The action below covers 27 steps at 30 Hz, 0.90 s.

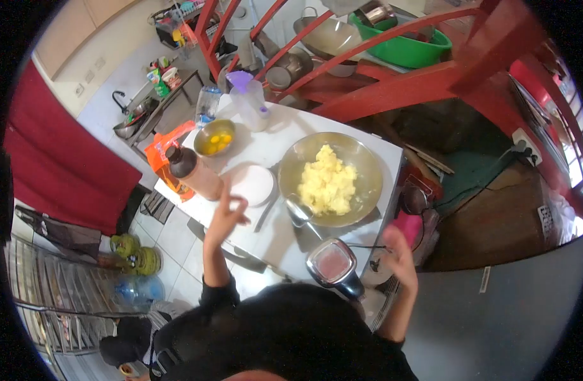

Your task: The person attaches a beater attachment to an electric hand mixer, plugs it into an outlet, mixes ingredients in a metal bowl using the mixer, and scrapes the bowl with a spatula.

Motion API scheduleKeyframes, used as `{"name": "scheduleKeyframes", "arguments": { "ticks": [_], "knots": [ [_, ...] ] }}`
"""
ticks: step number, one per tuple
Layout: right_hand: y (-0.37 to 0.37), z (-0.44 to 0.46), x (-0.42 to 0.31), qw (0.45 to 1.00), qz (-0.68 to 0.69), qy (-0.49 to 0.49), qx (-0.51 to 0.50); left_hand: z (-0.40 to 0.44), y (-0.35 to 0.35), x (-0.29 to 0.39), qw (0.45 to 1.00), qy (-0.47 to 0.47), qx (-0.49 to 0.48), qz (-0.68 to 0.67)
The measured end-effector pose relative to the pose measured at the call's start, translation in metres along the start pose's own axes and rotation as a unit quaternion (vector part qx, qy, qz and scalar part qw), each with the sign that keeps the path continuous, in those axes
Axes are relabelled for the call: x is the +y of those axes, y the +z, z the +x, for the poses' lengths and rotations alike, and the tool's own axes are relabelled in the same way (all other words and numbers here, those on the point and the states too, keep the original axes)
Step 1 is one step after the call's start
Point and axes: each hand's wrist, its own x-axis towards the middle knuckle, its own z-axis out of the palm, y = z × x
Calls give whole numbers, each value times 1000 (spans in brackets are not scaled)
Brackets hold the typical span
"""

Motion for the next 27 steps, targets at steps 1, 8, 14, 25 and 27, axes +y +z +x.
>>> {"name": "scheduleKeyframes", "arguments": {
  "ticks": [1,8,14,25,27],
  "knots": [
    [5,-15,-7,996,-39,21,-74,-5,7,-19,998,-43,-23,-33],
    [65,-39,-1,982,24,28,-185,4,99,-80,969,-127,-148,-152],
    [98,-51,29,999,49,-2,-3,33,121,-82,944,-139,-87,-288],
    [56,-25,-107,973,228,-41,-13,51,119,-99,916,-81,-86,-382],
    [50,-10,-150,975,213,-14,-60,52,117,-91,918,-65,-93,-381]
  ]
}}
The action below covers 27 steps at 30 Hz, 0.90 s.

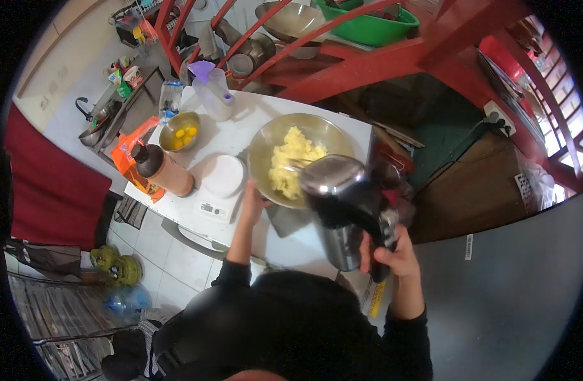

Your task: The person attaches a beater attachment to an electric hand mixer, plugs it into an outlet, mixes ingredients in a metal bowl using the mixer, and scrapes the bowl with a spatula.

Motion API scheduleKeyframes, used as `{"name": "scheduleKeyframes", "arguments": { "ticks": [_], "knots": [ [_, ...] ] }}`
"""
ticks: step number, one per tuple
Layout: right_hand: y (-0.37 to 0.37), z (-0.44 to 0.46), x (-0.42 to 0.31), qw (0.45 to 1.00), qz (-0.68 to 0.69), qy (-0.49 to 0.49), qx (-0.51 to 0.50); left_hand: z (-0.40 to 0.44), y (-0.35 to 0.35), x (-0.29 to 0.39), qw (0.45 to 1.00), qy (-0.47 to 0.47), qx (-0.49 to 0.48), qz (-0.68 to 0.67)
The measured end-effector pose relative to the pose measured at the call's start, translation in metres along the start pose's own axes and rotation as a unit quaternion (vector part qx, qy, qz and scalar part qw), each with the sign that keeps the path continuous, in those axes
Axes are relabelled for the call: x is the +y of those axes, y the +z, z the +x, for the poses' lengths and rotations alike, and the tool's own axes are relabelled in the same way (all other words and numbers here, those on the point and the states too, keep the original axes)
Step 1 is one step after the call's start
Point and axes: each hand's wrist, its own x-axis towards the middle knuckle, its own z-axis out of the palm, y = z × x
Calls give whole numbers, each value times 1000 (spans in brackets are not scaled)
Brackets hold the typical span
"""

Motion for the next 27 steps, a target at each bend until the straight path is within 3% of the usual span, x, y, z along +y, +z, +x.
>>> {"name": "scheduleKeyframes", "arguments": {
  "ticks": [4,7,14,18,21,24,27],
  "knots": [
    [6,41,-31,994,-34,106,4,-6,12,15,999,-7,-16,45],
    [-1,66,-24,977,49,182,98,-17,18,18,996,-37,5,77],
    [-25,120,-12,938,107,324,68,-26,26,22,998,-31,26,51],
    [-32,144,-19,928,43,363,67,-27,23,28,997,-52,1,61],
    [-30,149,-23,923,7,377,76,-15,16,16,989,98,7,114],
    [-24,152,-25,920,4,382,91,-6,19,21,996,91,14,-18],
    [-25,151,-20,913,-24,395,103,4,14,6,995,76,40,55]
  ]
}}
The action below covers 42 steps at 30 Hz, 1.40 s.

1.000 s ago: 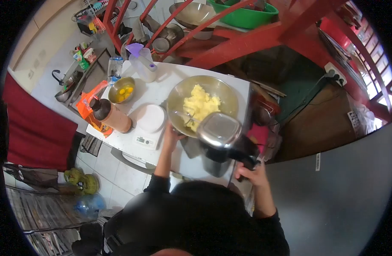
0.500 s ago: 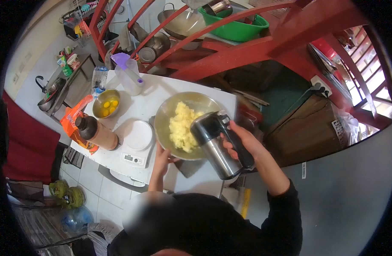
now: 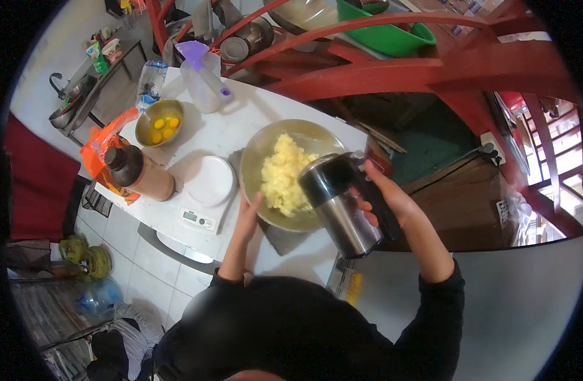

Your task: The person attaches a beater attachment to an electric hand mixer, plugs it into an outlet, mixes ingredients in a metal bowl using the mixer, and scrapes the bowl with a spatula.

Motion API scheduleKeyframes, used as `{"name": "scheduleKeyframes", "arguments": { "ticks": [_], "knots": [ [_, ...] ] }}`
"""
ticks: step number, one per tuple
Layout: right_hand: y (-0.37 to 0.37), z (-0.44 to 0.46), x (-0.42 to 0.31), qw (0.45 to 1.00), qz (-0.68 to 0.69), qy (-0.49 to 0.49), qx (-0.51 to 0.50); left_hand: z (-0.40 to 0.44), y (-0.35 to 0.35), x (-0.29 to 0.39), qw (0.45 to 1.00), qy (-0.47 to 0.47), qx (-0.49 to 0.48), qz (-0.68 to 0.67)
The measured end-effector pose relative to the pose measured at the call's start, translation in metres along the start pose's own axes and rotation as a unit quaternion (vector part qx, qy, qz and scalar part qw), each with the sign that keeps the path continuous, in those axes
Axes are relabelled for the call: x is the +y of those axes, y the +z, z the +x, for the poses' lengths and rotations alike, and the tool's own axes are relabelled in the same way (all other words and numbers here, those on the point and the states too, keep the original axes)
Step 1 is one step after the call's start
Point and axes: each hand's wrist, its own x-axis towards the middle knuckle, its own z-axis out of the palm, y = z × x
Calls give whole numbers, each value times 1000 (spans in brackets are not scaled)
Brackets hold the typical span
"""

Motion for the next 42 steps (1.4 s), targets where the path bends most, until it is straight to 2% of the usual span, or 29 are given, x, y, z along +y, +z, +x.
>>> {"name": "scheduleKeyframes", "arguments": {
  "ticks": [3,6,12,15,16,18,21,27,33,36,38,40,42],
  "knots": [
    [9,-2,-5,998,-42,0,36,1,0,-7,997,-34,-1,-74],
    [7,0,-5,999,-30,6,31,0,1,-2,997,-27,-7,-68],
    [-3,3,0,994,75,15,-76,-2,4,-2,998,-9,8,-55],
    [12,-1,6,997,72,-19,-17,-3,3,2,995,-37,-11,-94],
    [12,-1,6,997,74,-17,-35,-2,3,1,995,-25,-13,-92],
    [10,-1,6,994,79,-9,-73,-1,5,1,996,-5,-16,-84],
    [14,-1,7,997,56,-18,-55,0,8,3,997,33,-9,-70],
    [23,-3,7,1000,4,-22,-18,2,4,-1,999,48,-16,10],
    [24,-3,11,999,-5,-35,-9,-3,10,12,998,55,-4,33],
    [20,2,19,997,-55,-56,-18,-1,9,11,997,67,-2,30],
    [35,2,20,996,-23,-50,-76,2,9,18,990,97,11,102],
    [44,7,17,999,15,-39,-27,-1,8,21,985,101,21,137],
    [47,15,14,997,20,-53,-43,-1,10,22,987,91,29,132]
  ]
}}
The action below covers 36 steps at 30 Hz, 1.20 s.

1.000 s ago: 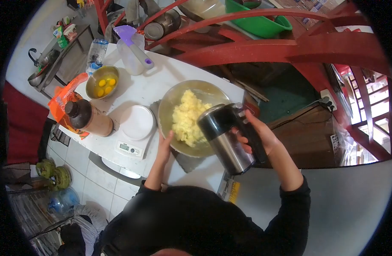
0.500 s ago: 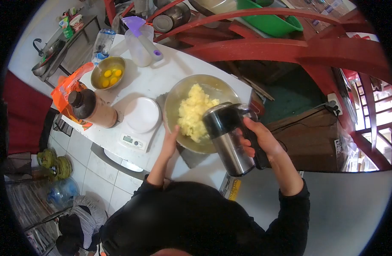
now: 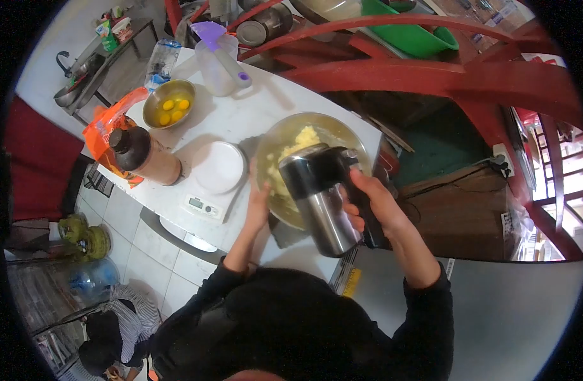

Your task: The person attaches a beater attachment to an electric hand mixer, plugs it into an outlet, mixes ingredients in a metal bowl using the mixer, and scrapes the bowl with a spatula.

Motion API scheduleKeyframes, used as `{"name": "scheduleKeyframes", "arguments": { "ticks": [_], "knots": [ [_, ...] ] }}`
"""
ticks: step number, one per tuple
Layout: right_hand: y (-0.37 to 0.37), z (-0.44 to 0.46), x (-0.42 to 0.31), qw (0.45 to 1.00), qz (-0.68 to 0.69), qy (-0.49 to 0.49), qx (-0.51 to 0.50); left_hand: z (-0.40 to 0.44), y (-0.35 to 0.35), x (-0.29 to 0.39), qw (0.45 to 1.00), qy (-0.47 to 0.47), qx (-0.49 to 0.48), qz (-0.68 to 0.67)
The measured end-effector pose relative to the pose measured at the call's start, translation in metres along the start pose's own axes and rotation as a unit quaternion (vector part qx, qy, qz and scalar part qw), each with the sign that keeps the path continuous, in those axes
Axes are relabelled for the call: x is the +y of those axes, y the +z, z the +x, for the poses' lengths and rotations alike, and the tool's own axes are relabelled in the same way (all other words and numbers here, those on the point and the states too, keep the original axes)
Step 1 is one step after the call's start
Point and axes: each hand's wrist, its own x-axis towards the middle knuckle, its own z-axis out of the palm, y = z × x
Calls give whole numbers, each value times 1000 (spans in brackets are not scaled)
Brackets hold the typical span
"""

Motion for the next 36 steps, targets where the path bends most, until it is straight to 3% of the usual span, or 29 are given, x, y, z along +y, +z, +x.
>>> {"name": "scheduleKeyframes", "arguments": {
  "ticks": [3,5,9,17,20,25,29,33,36],
  "knots": [
    [12,14,-7,998,-53,-27,-18,-4,6,0,999,28,12,18],
    [20,23,-8,994,-103,-42,-19,-7,4,3,1000,-12,-6,-25],
    [11,26,-22,988,-142,-34,39,-7,4,0,999,-19,5,-31],
    [-35,-32,-12,995,-16,13,100,-14,11,-11,998,-51,20,1],
    [-31,-56,0,996,12,46,70,-14,13,-13,997,-71,29,-27],
    [-21,-41,26,998,54,8,13,-21,16,-16,998,-51,31,-28],
    [-2,-16,21,999,20,-30,-12,-24,20,2,998,-17,48,-30],
    [0,10,12,994,-88,-58,19,-31,20,-2,995,-77,58,-17],
    [-10,4,0,995,-93,-42,17,-28,16,-9,998,-32,46,17]
  ]
}}
